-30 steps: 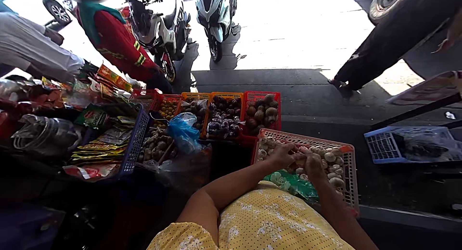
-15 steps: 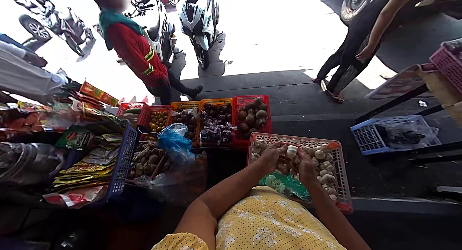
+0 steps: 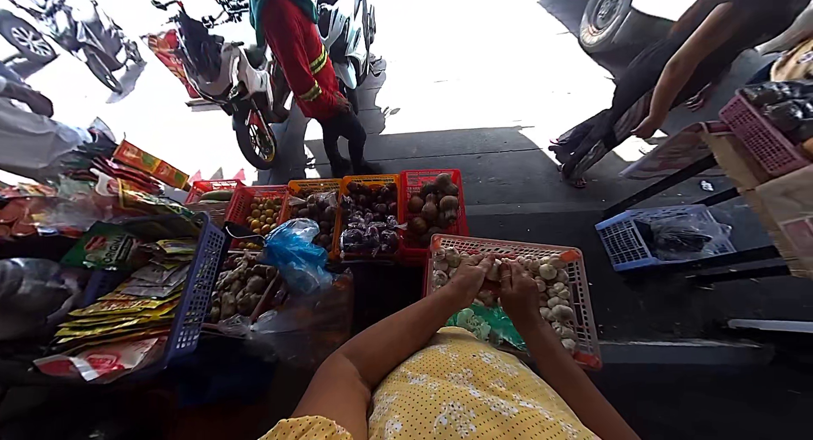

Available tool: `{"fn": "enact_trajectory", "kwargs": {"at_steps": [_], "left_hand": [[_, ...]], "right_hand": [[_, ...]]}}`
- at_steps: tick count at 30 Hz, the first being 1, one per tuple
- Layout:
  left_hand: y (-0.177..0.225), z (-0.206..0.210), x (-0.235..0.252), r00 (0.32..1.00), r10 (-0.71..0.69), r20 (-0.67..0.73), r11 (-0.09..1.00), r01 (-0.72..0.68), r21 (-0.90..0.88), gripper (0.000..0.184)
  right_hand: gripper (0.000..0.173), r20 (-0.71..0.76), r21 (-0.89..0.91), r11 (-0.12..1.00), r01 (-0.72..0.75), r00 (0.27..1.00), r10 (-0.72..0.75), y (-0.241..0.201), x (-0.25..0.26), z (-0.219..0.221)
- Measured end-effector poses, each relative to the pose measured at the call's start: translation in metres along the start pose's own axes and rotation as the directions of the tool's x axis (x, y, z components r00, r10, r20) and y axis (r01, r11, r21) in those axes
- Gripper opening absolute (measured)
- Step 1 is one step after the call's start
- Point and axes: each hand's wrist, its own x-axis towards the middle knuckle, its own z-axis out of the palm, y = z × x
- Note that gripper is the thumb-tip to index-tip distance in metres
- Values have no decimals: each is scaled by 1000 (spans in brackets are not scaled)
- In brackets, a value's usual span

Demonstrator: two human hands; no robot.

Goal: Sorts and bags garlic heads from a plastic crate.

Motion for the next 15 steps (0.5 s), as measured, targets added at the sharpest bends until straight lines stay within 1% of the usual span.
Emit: {"fn": "enact_trajectory", "kwargs": {"at_steps": [3,5,6,7,8,9,11,12,14,15], "left_hand": [[0,0,-1,1000,-12,25,1000,12,-8,32],[-2,-3,2,998,29,62,1000,-30,9,30],[-2,-5,4,995,57,83,998,-60,36,29],[-3,-7,6,991,90,98,992,-98,84,29],[-2,-9,7,987,124,101,978,-139,158,29],[0,-11,7,984,150,99,955,-170,242,31],[1,-15,10,979,190,80,909,-206,363,42],[0,-16,12,975,210,71,894,-221,390,50],[-1,-18,14,971,226,84,875,-240,420,64],[-1,-18,14,967,232,105,865,-254,433,67]], "right_hand": [[37,-22,57,998,9,1000,-8,5,-1,0],[37,3,160,986,-42,999,43,5,-2,-1],[38,40,233,967,-101,995,94,4,-2,-2],[39,97,319,930,-182,982,159,6,-1,-2],[39,173,421,865,-273,960,219,10,0,-2],[37,256,531,769,-358,932,257,15,1,-2],[30,404,676,569,-469,881,246,23,3,-5],[27,459,702,510,-497,863,210,27,2,-7],[23,502,718,471,-513,850,160,35,0,-12],[24,509,720,463,-516,847,154,38,-1,-13]]}}
